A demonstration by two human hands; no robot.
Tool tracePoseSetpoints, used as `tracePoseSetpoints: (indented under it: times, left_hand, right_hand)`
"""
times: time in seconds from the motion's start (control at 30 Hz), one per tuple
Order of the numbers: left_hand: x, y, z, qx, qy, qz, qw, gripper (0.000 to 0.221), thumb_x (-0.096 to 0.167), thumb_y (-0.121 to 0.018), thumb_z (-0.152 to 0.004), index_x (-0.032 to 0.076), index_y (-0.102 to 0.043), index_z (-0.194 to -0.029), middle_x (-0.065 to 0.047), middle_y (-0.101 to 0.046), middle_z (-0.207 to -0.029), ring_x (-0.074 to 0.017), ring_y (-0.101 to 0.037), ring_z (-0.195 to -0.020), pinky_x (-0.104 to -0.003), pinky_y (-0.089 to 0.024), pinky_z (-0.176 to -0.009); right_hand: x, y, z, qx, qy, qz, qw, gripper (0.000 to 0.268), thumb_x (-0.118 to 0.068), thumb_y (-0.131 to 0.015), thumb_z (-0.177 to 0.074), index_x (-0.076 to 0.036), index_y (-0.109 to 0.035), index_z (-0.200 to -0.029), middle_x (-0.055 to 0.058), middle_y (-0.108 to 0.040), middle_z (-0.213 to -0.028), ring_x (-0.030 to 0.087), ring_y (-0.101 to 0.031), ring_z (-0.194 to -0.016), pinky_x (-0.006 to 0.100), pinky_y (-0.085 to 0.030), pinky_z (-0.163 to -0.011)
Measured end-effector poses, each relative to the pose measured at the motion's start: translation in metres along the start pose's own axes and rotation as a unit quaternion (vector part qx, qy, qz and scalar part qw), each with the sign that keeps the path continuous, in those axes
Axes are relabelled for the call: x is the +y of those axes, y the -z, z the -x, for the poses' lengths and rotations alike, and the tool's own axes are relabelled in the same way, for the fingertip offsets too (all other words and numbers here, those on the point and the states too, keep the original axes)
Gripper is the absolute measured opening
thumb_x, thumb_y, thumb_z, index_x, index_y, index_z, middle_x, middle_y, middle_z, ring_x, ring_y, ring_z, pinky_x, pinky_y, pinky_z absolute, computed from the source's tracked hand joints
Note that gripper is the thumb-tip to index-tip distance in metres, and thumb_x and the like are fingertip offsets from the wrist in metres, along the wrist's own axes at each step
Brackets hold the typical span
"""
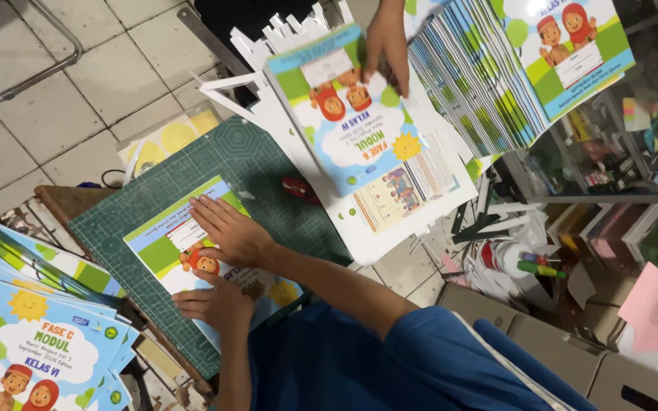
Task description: The person organizes and trims printed booklets using a handheld blade on a cutting mat. The person aligns the edges of the booklets, makes precise cuts with the blade to remove excess paper strips, and stacks the completed booklets on a nearby pile.
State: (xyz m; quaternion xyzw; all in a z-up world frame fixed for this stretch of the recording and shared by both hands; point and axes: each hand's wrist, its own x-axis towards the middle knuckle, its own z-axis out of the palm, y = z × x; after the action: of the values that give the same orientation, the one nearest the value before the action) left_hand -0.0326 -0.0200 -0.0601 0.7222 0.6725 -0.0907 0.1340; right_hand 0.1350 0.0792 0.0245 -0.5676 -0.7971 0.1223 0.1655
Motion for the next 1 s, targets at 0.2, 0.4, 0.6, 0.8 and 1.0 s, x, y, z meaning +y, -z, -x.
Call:
tracePoseSetpoints:
  times: [0.2, 0.4, 0.6, 0.8, 1.0]
  left_hand:
    - [0.012, 0.028, 0.004, 0.013, 0.003, 0.152, 0.988, 0.135, 0.055, -0.081, -0.074, -0.003, 0.007, -0.157, -0.060, 0.003, -0.146, -0.0736, -0.004, -0.141, -0.082, -0.004, -0.110]
    - [0.026, 0.040, 0.007, 0.028, 0.043, 0.055, 0.997, 0.093, 0.024, -0.062, -0.092, -0.007, -0.010, -0.162, -0.060, -0.005, -0.149, -0.0726, -0.009, -0.143, -0.078, -0.009, -0.116]
    - [0.024, 0.059, 0.020, 0.029, 0.019, 0.116, 0.993, 0.093, 0.027, -0.067, -0.090, -0.009, -0.014, -0.158, -0.060, -0.007, -0.147, -0.0749, -0.008, -0.140, -0.077, -0.011, -0.113]
    - [0.026, 0.052, 0.015, 0.096, 0.020, 0.128, 0.987, 0.090, 0.035, -0.064, -0.098, -0.009, -0.016, -0.159, -0.060, -0.006, -0.149, -0.0741, -0.007, -0.142, -0.076, -0.011, -0.114]
    - [0.027, 0.049, 0.014, 0.054, 0.029, 0.128, 0.990, 0.092, 0.036, -0.064, -0.097, -0.009, -0.013, -0.159, -0.059, -0.003, -0.148, -0.0745, -0.003, -0.140, -0.077, -0.009, -0.112]
  right_hand:
    - [-0.020, 0.003, 0.043, 0.007, -0.007, -0.052, 0.999, 0.067, -0.041, -0.059, -0.102, 0.002, -0.042, -0.151, 0.022, -0.041, -0.161, 0.036, -0.034, -0.158, 0.047, -0.025, -0.136]
    - [-0.034, 0.001, 0.073, -0.001, -0.060, -0.111, 0.992, 0.080, -0.029, -0.062, -0.091, 0.006, -0.030, -0.156, 0.025, -0.027, -0.165, 0.043, -0.028, -0.154, 0.055, -0.027, -0.124]
    - [-0.030, -0.012, 0.080, -0.028, -0.039, -0.039, 0.998, 0.075, -0.031, -0.056, -0.104, 0.008, -0.022, -0.159, 0.027, -0.021, -0.169, 0.043, -0.024, -0.157, 0.055, -0.024, -0.127]
    - [-0.025, -0.014, 0.081, 0.001, -0.016, -0.056, 0.998, 0.080, -0.038, -0.056, -0.103, 0.005, -0.022, -0.161, 0.025, -0.021, -0.169, 0.044, -0.024, -0.157, 0.056, -0.024, -0.128]
    - [-0.029, -0.004, 0.075, -0.015, -0.031, -0.087, 0.996, 0.082, -0.042, -0.062, -0.099, 0.006, -0.028, -0.157, 0.029, -0.025, -0.166, 0.047, -0.027, -0.154, 0.058, -0.024, -0.126]
